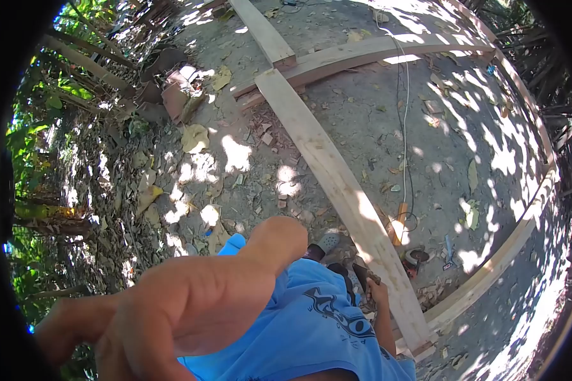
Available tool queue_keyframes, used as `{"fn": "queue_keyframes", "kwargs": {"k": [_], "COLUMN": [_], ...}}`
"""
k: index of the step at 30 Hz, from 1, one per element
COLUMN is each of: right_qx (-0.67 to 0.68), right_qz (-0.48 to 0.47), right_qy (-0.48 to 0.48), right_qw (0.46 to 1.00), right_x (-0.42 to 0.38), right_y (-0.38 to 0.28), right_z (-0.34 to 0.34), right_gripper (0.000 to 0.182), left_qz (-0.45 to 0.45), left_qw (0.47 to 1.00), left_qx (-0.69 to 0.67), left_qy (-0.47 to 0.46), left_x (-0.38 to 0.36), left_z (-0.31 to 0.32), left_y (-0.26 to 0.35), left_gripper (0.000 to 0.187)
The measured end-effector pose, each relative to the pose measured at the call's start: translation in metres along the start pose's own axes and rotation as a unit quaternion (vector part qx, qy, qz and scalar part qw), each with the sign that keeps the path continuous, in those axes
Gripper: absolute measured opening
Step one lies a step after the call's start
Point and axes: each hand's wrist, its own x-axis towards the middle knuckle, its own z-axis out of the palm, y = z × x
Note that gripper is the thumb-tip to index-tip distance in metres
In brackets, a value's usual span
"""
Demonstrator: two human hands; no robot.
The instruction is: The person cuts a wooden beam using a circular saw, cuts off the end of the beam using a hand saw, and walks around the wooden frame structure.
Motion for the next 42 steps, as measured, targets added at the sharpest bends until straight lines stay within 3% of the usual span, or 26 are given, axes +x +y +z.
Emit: {"fn": "queue_keyframes", "kwargs": {"k": [2, 4, 5, 6, 7, 9, 11, 12, 13, 14, 15, 16, 17, 18, 19, 21, 23, 24, 25, 27, 29, 30, 32, 35, 40, 42], "right_qx": [-0.058, -0.004, -0.019, -0.056, -0.052, -0.126, -0.15, -0.165, -0.172, -0.153, -0.132, -0.137, -0.139, -0.14, -0.144, -0.105, -0.086, -0.062, -0.053, -0.088, -0.091, -0.158, -0.228, -0.174, -0.077, -0.032], "right_qz": [-0.056, -0.006, -0.016, -0.015, -0.031, -0.077, -0.072, -0.064, -0.068, -0.07, -0.071, -0.073, -0.092, -0.11, -0.111, -0.09, -0.08, -0.064, -0.059, -0.023, -0.052, -0.094, -0.137, -0.088, -0.041, -0.021], "right_qy": [0.042, -0.018, -0.019, 0.001, 0.013, 0.037, 0.017, -0.001, 0.001, -0.014, -0.029, -0.027, -0.028, -0.028, -0.028, -0.046, -0.048, -0.044, -0.047, -0.027, -0.032, 0.013, 0.072, 0.06, 0.076, 0.091], "right_qw": [0.996, 1.0, 1.0, 0.998, 0.998, 0.988, 0.986, 0.984, 0.983, 0.986, 0.988, 0.987, 0.986, 0.984, 0.983, 0.989, 0.992, 0.995, 0.996, 0.996, 0.994, 0.983, 0.961, 0.979, 0.993, 0.995], "right_x": [-0.014, 0.008, 0.009, 0.009, 0.007, -0.034, -0.04, -0.043, -0.047, -0.053, -0.057, -0.054, -0.044, -0.034, -0.026, -0.015, -0.007, -0.006, -0.011, -0.022, -0.021, -0.021, -0.026, -0.042, -0.076, -0.09], "right_y": [0.003, 0.031, 0.034, 0.036, 0.037, -0.001, -0.013, -0.021, -0.03, -0.04, -0.042, -0.036, -0.029, -0.02, -0.01, 0.01, 0.032, 0.045, 0.057, 0.076, 0.113, 0.131, 0.16, 0.188, 0.239, 0.26], "right_z": [0.006, -0.004, -0.005, -0.003, 0.0, 0.014, 0.014, 0.013, 0.012, 0.013, 0.01, 0.004, -0.001, -0.007, -0.015, -0.029, -0.042, -0.044, -0.045, -0.05, -0.049, -0.048, -0.05, -0.056, -0.064, -0.063], "right_gripper": [0.031, 0.032, 0.032, 0.031, 0.032, 0.034, 0.034, 0.035, 0.035, 0.034, 0.034, 0.034, 0.033, 0.032, 0.032, 0.031, 0.031, 0.031, 0.031, 0.032, 0.033, 0.034, 0.034, 0.034, 0.035, 0.035], "left_qz": [-0.021, -0.071, -0.302, -0.382, -0.413, -0.648, -0.698, -0.653, -0.647, -0.517, -0.653, -0.762, -0.821, -0.823, -0.819, -0.828, -0.755, -0.805, -0.805, -0.813, -0.807, -0.801, -0.781, -0.796, -0.789, -0.784], "left_qw": [0.998, 0.966, 0.952, 0.923, 0.905, 0.745, 0.643, 0.698, 0.541, 0.487, 0.321, 0.291, 0.155, 0.13, 0.135, 0.203, 0.103, 0.117, 0.111, 0.119, 0.12, 0.123, 0.296, 0.249, 0.303, 0.307], "left_qx": [-0.042, -0.17, -0.022, -0.04, 0.103, 0.158, 0.316, 0.295, 0.46, 0.566, 0.562, 0.55, 0.549, 0.553, 0.555, 0.515, 0.645, 0.57, 0.573, 0.566, 0.578, 0.585, 0.546, 0.529, 0.404, 0.398], "left_qy": [0.049, 0.179, 0.052, 0.004, -0.016, -0.019, 0.002, -0.009, -0.278, -0.418, -0.393, -0.179, -0.028, -0.017, -0.052, 0.085, 0.058, 0.114, 0.107, 0.069, 0.016, -0.029, -0.073, -0.155, -0.351, -0.365], "left_x": [-0.014, -0.038, -0.033, -0.073, -0.119, -0.206, -0.338, -0.439, -0.451, -0.527, -0.519, -0.564, -0.462, -0.479, -0.506, -0.559, -0.509, -0.47, -0.468, -0.468, -0.459, -0.46, -0.474, -0.489, -0.516, -0.512], "left_z": [0.004, -0.01, -0.036, -0.055, -0.067, -0.109, -0.178, -0.237, -0.26, -0.303, -0.303, -0.331, -0.281, -0.298, -0.322, -0.363, -0.328, -0.307, -0.306, -0.301, -0.282, -0.268, -0.246, -0.206, -0.162, -0.151], "left_y": [-0.012, -0.041, -0.041, -0.071, -0.099, -0.12, -0.108, -0.096, -0.059, -0.013, 0.037, 0.09, 0.124, 0.163, 0.204, 0.278, 0.301, 0.306, 0.312, 0.316, 0.297, 0.286, 0.268, 0.227, 0.189, 0.176], "left_gripper": [0.019, 0.091, 0.08, 0.053, 0.056, 0.04, 0.037, 0.031, 0.028, 0.029, 0.03, 0.028, 0.031, 0.035, 0.035, 0.034, 0.033, 0.055, 0.055, 0.055, 0.05, 0.046, 0.043, 0.045, 0.042, 0.042]}}
